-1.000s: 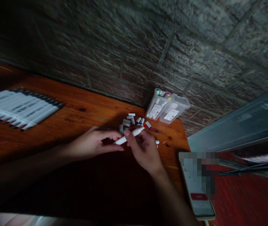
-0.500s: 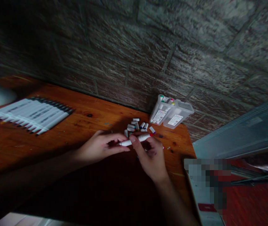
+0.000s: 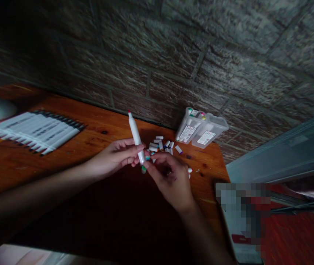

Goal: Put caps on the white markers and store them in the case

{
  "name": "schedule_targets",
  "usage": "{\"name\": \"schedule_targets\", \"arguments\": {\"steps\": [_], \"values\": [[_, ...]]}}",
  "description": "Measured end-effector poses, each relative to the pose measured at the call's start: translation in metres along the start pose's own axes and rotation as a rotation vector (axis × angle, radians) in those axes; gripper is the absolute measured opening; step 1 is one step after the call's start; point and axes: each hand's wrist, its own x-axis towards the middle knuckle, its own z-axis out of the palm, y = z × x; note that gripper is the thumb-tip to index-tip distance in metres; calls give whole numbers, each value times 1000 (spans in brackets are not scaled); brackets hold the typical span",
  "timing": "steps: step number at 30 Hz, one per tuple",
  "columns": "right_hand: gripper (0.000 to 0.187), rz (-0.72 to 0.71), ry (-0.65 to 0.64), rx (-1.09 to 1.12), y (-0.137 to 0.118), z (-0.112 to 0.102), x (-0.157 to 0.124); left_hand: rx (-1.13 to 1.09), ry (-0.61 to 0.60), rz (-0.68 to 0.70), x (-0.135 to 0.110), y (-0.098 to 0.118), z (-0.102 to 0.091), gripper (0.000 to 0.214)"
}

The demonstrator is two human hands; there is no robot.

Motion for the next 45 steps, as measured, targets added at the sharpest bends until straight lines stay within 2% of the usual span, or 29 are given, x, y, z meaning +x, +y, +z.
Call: {"name": "schedule_targets", "arguments": {"steps": [4,9,18,24,34,43,45], "values": [[18,-12,-14,-31,0,3,-1,-133,49,-27,0,-1,1,21],[16,-12,56,-76,-1,1,-2,-159,52,-54,-1,-2,3,20],[16,-15,62,-78,-1,3,-3,-212,55,-56,-2,2,4,23],[18,-6,69,-105,-2,3,-5,-210,39,-87,0,6,4,44],[17,29,79,-72,-7,2,-4,-21,-22,18,1,-2,3,45],[20,21,78,-165,1,3,-4,489,81,217,-6,-1,8,40],[19,-11,78,-175,1,3,-3,559,63,228,-8,-1,10,41]]}}
